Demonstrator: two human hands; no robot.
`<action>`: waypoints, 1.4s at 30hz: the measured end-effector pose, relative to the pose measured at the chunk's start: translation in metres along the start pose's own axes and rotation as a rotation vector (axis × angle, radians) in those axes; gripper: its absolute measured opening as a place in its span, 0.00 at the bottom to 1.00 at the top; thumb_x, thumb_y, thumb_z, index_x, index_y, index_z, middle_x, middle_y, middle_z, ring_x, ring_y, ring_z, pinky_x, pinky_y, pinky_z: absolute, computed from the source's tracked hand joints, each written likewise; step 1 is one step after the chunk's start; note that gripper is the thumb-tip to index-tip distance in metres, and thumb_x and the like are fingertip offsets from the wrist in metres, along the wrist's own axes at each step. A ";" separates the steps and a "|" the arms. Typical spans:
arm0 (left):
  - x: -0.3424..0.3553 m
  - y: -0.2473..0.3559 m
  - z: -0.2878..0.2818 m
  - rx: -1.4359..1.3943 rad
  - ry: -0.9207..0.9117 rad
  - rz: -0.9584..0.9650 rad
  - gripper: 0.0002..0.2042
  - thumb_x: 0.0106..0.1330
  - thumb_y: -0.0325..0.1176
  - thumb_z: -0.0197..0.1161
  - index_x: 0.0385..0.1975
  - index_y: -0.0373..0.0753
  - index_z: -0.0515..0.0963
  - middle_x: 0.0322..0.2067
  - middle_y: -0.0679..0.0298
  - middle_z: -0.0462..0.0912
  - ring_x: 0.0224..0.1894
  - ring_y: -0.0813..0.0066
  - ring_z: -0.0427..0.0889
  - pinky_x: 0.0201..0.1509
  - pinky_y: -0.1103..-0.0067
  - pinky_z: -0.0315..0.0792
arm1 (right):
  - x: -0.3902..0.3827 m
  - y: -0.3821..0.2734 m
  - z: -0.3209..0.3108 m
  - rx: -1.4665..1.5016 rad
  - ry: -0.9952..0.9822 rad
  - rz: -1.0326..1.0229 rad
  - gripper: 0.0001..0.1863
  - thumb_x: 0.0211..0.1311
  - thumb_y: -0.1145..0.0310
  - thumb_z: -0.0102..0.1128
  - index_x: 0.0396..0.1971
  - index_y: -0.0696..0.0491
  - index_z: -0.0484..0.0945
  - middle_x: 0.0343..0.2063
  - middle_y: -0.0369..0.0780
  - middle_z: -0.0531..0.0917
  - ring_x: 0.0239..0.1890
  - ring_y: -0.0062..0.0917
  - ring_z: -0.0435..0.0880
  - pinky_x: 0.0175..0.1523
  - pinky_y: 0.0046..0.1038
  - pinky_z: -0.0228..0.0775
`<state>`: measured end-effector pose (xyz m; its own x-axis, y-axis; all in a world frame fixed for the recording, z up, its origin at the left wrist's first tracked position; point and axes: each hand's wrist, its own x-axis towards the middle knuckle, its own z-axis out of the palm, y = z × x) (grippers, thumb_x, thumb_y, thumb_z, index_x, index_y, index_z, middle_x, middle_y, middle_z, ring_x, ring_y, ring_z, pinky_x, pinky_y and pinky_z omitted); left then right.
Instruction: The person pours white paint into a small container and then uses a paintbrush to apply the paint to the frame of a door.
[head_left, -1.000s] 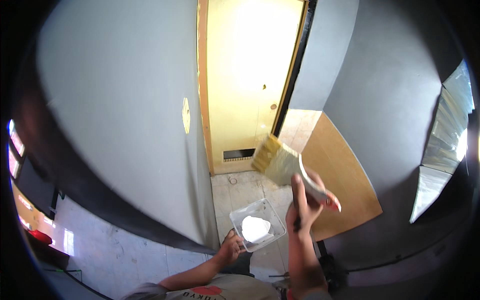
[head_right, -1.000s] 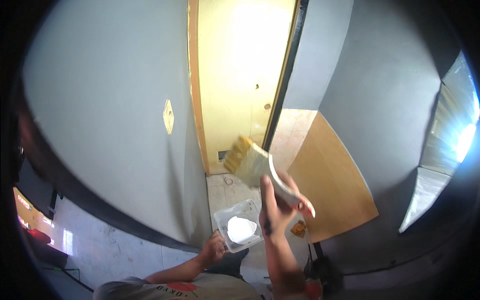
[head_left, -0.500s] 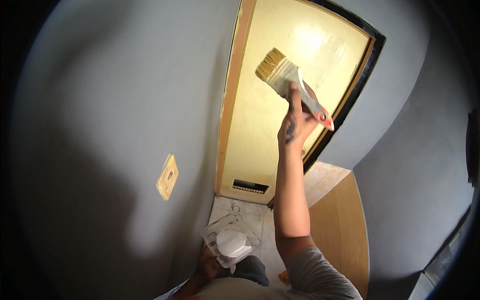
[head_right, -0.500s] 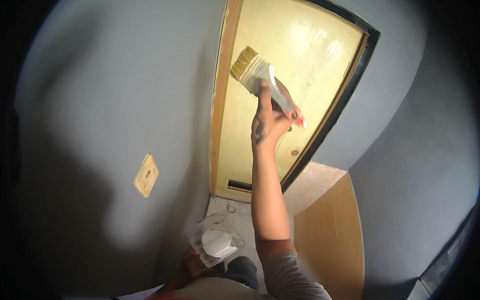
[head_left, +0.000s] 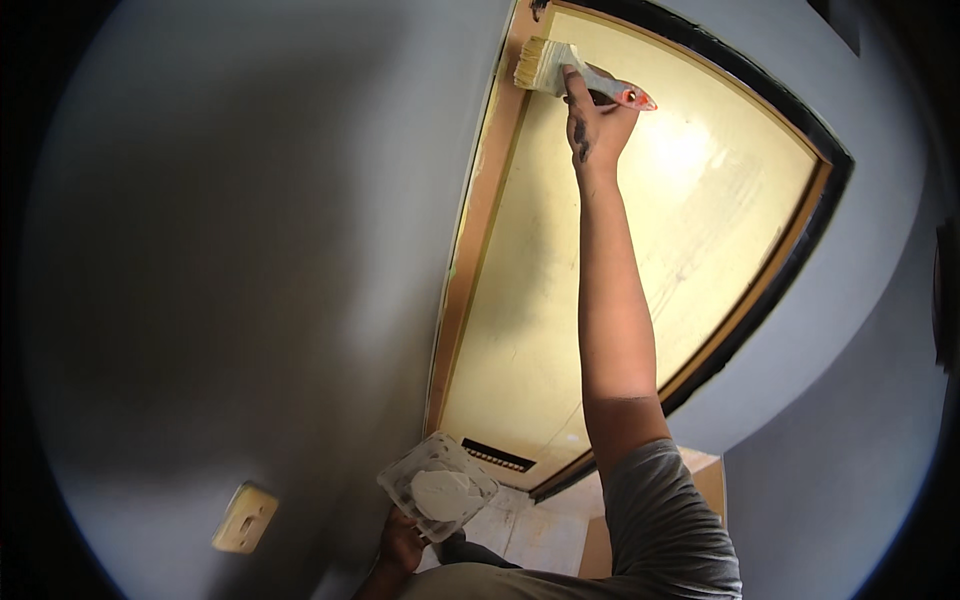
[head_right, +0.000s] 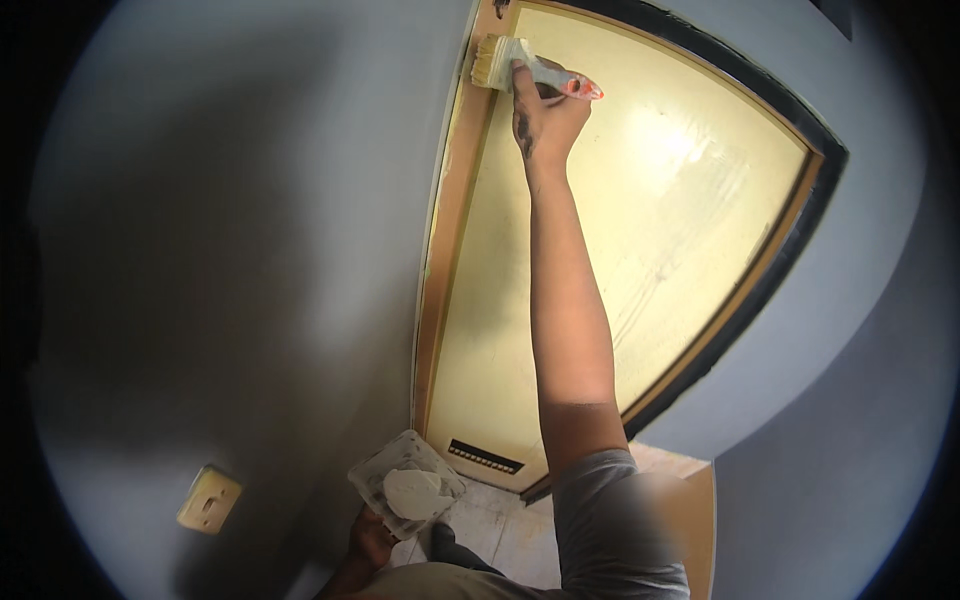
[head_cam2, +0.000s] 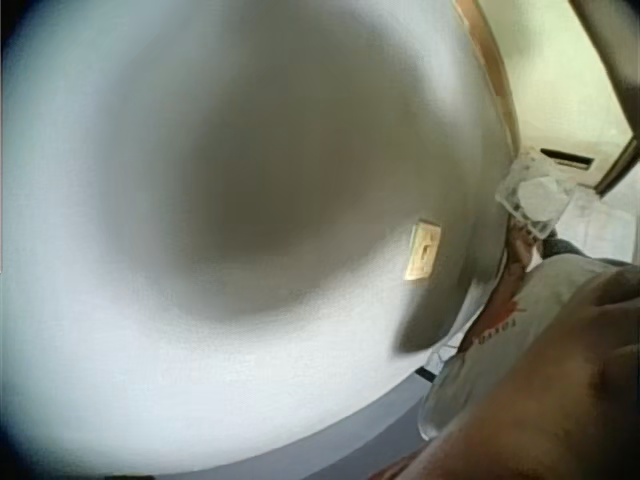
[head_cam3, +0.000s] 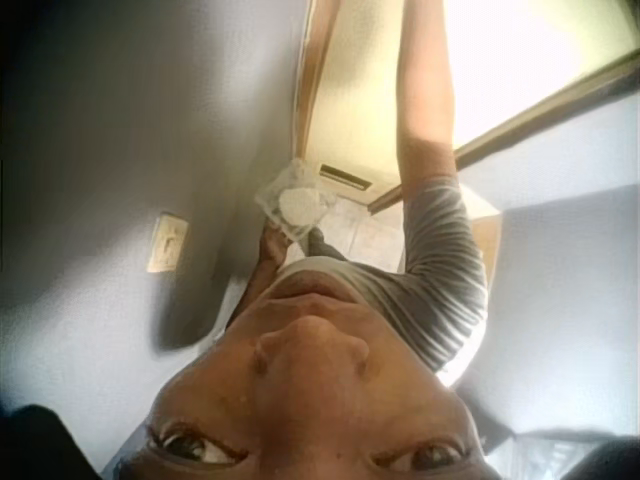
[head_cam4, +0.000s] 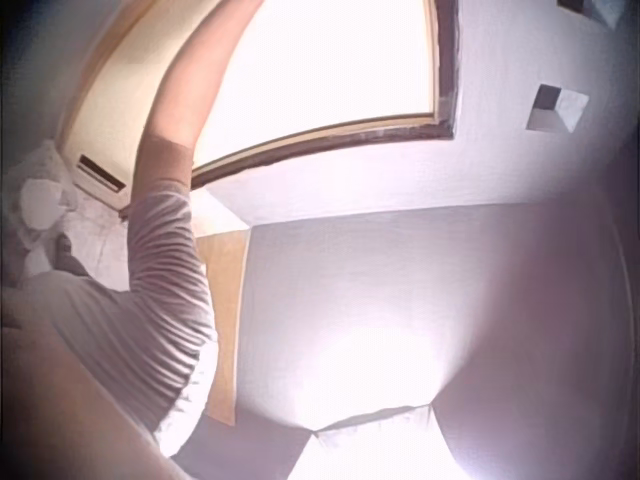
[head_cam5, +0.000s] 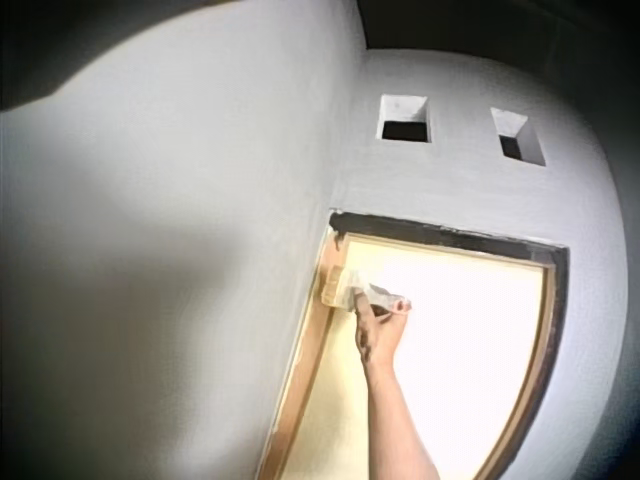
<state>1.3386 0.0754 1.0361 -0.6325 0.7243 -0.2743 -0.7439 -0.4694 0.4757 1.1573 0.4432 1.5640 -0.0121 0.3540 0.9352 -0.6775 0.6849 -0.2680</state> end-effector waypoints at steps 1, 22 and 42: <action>0.015 -0.004 0.002 -0.015 0.020 0.008 0.42 0.56 0.33 0.61 0.75 0.45 0.57 0.68 0.56 0.69 0.68 0.53 0.73 0.64 0.51 0.78 | 0.008 0.012 0.002 -0.027 -0.017 0.011 0.16 0.58 0.65 0.74 0.34 0.64 0.83 0.19 0.32 0.79 0.20 0.15 0.72 0.31 0.21 0.65; 0.115 -0.010 0.031 -0.081 0.104 -0.025 0.37 0.58 0.33 0.64 0.72 0.43 0.61 0.64 0.56 0.73 0.64 0.54 0.77 0.64 0.50 0.77 | 0.060 0.029 0.016 -0.420 -0.117 -0.241 0.14 0.53 0.64 0.71 0.27 0.61 0.81 0.16 0.42 0.82 0.19 0.29 0.83 0.33 0.27 0.76; 0.128 -0.014 -0.006 -0.099 0.030 -0.113 0.36 0.57 0.32 0.61 0.71 0.50 0.64 0.61 0.60 0.72 0.61 0.52 0.73 0.63 0.49 0.75 | 0.048 0.036 -0.001 -1.101 -0.819 -1.108 0.11 0.53 0.75 0.62 0.37 0.56 0.85 0.37 0.38 0.84 0.47 0.29 0.79 0.53 0.29 0.74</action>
<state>1.2671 0.1716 0.9896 -0.5488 0.7606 -0.3468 -0.8273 -0.4346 0.3559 1.1335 0.4856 1.5988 -0.4986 -0.6770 0.5414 0.1384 0.5543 0.8207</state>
